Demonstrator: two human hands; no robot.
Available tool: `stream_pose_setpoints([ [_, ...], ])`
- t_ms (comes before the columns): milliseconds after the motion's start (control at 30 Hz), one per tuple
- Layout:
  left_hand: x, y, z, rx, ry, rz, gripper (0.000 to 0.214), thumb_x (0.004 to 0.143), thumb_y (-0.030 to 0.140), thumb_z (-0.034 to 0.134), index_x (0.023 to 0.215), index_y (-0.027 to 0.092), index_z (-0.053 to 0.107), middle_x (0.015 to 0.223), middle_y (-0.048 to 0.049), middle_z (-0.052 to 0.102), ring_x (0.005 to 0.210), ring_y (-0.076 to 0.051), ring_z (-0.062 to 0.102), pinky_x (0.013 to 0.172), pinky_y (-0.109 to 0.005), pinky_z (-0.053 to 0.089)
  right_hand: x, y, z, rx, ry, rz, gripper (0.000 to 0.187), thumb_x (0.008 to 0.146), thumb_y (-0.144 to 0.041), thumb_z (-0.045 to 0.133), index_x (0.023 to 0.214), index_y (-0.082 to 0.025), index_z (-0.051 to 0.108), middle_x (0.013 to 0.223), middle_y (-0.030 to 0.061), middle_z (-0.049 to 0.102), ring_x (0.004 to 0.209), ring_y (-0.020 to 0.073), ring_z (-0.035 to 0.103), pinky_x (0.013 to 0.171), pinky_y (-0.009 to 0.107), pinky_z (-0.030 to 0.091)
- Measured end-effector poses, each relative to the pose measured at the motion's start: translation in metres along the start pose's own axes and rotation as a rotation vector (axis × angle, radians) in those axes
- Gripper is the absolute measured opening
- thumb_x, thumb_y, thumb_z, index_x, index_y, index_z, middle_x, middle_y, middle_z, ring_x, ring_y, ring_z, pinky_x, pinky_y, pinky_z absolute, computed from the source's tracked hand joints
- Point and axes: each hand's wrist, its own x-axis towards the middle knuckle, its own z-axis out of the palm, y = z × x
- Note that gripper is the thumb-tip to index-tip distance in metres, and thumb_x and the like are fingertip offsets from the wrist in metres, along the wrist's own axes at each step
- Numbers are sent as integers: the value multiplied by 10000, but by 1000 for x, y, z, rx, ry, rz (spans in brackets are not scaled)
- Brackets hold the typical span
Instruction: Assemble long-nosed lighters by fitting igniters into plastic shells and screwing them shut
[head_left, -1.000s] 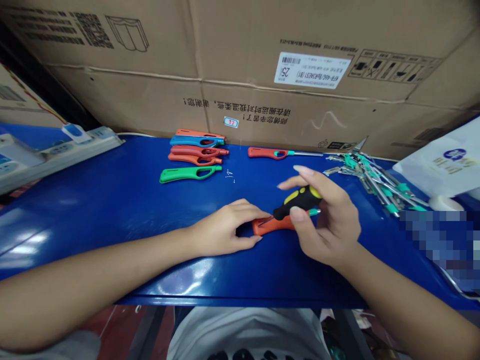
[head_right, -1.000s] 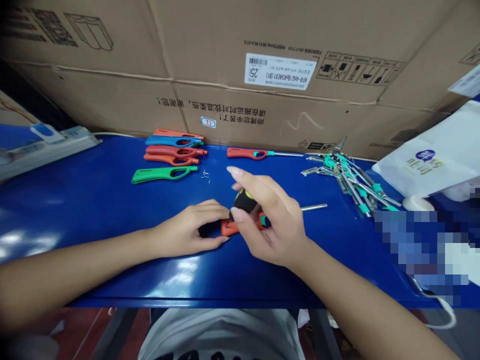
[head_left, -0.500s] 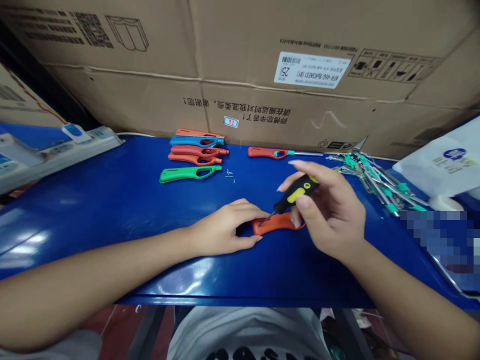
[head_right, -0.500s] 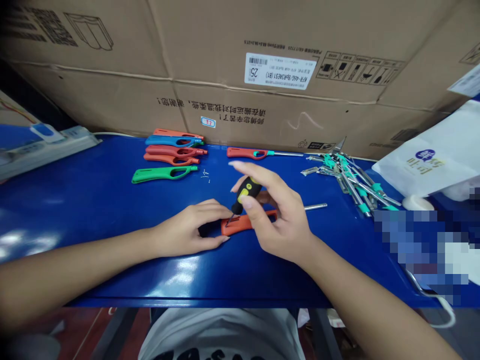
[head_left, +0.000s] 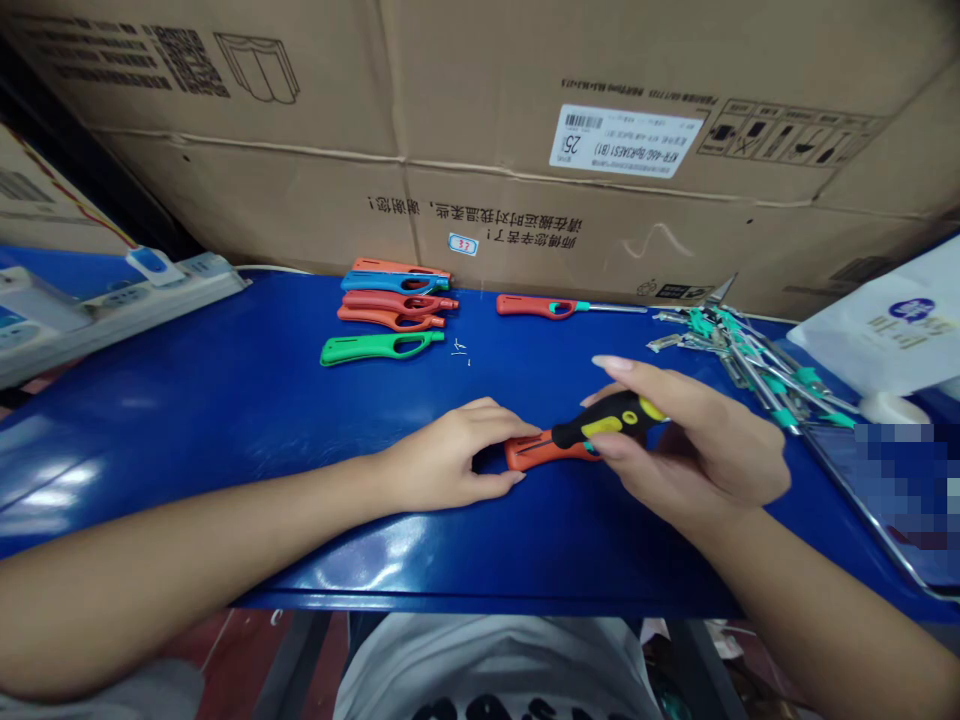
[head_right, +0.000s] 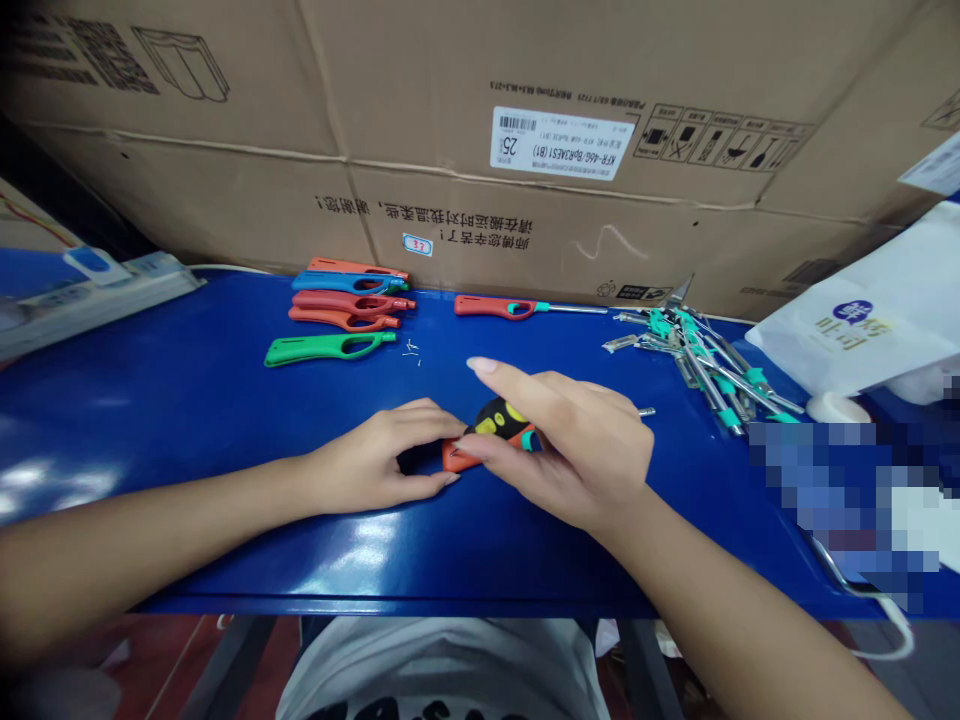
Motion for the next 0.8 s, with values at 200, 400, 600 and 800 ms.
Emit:
stream_pose_setpoints([
  [200,0,-1,0,7,1,-3,317,884,184,689,1200,190,661,1109,-67,739,1000,-211,654,966,-372,494,-1,2,4,239,-102,132,455,1012,-276,544,1465,-309,522,1154,68,753,658,169,704,570,335,616],
  [400,1,2,-1,-4,-5,-4,299,873,162,693,1170,174,666,1131,-73,741,1013,-209,666,974,-367,490,2,-1,4,79,-55,28,533,957,-211,623,1473,-305,527,1146,70,757,808,204,731,643,335,621],
  [600,1,1,0,5,-11,-13,320,880,159,672,1200,183,657,1175,-75,735,1064,-220,665,985,-380,489,5,0,5,223,-92,-40,563,894,-198,725,1428,-284,568,996,61,747,753,191,698,614,330,605],
  [800,0,0,0,-3,-2,-2,290,873,171,693,1163,174,670,1183,-84,734,1073,-221,669,1006,-383,486,3,0,1,253,-188,48,523,1026,-256,481,1542,-325,425,1211,87,714,774,185,710,618,341,610],
])
